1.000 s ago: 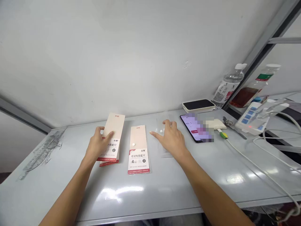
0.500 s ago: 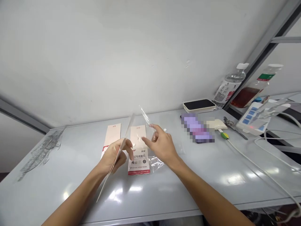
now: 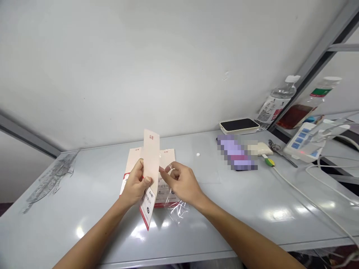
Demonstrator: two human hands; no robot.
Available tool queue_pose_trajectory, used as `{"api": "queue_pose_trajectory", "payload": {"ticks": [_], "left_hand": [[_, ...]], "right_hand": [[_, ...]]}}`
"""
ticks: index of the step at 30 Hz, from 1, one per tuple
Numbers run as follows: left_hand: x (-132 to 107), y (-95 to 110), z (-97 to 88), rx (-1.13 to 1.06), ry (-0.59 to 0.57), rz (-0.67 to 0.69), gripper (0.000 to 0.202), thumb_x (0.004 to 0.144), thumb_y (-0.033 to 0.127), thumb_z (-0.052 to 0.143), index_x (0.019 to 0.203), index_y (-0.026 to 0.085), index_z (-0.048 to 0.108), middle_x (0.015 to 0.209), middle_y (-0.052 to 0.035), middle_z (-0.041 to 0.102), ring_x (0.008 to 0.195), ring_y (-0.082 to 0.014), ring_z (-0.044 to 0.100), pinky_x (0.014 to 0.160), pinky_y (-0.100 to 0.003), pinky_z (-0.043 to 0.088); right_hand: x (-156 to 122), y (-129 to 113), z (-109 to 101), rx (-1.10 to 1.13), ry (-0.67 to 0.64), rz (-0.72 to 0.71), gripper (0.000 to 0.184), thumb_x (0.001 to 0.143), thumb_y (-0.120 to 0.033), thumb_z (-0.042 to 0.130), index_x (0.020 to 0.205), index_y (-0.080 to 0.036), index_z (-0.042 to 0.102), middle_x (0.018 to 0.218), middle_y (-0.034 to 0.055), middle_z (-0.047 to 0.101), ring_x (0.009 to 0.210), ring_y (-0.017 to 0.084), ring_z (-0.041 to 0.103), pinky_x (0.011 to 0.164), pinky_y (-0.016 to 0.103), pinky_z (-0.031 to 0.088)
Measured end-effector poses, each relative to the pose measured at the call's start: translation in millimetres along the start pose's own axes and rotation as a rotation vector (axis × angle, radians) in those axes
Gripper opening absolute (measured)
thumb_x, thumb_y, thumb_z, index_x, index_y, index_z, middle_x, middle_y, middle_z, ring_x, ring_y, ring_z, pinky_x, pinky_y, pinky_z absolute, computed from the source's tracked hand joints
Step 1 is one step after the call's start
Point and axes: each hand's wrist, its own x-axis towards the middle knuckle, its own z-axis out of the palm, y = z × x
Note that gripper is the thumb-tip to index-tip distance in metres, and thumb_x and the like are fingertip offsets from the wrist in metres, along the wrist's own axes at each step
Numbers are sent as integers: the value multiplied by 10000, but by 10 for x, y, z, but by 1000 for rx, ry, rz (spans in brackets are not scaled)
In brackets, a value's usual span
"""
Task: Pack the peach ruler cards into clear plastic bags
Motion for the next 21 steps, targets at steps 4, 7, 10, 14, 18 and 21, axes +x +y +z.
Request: {"api": "queue_pose_trajectory", "payload": {"ticks": [4, 7, 10, 14, 18, 21], "left_hand": [[17, 30, -20, 38, 92, 1, 411, 706, 472, 613, 939, 178, 447, 896, -51, 588, 758, -160, 557, 635, -263, 431], [37, 23, -43, 73, 122, -6, 382, 713, 462, 609, 919, 177, 460, 841, -28, 579, 722, -145, 550, 611, -245, 424], [48, 2, -69, 83, 117, 4, 343, 720, 450, 606, 882, 179, 472, 805, -4, 560, 684, -124, 538, 572, -219, 413], [51, -10, -77, 36, 106, -34, 354, 708, 454, 617, 870, 176, 470, 744, 10, 561, 590, -103, 528, 508, -204, 400], [58, 7, -65, 25, 203, -94, 339, 717, 451, 611, 840, 179, 450, 652, 21, 566, 509, -98, 522, 452, -198, 384], [57, 26, -75, 80, 257, -81, 340, 696, 453, 627, 782, 186, 434, 575, 42, 531, 459, -91, 483, 417, -194, 352]], "right_hand": [[15, 15, -1, 108, 2, 52, 296, 751, -478, 570, 704, -206, 465, 410, -62, 482, 332, 99, 438, 341, 198, 314], [21, 14, -7, 144, 16, 58, 337, 761, -524, 540, 692, -211, 437, 372, -72, 458, 280, 92, 401, 310, 197, 305], [33, 19, -12, 181, 65, 52, 348, 752, -539, 545, 705, -215, 428, 366, -84, 435, 277, 91, 391, 307, 201, 314], [56, 30, -35, 237, 92, 4, 319, 762, -509, 555, 746, -218, 426, 391, -92, 458, 288, 72, 364, 328, 190, 302], [61, 9, -68, 311, -58, -25, 264, 764, -430, 588, 795, -209, 446, 603, -31, 624, 385, 77, 481, 398, 200, 346], [57, -15, -77, 324, -155, 50, 240, 727, -355, 631, 842, -195, 494, 750, 22, 666, 578, 136, 604, 462, 221, 388]]}}
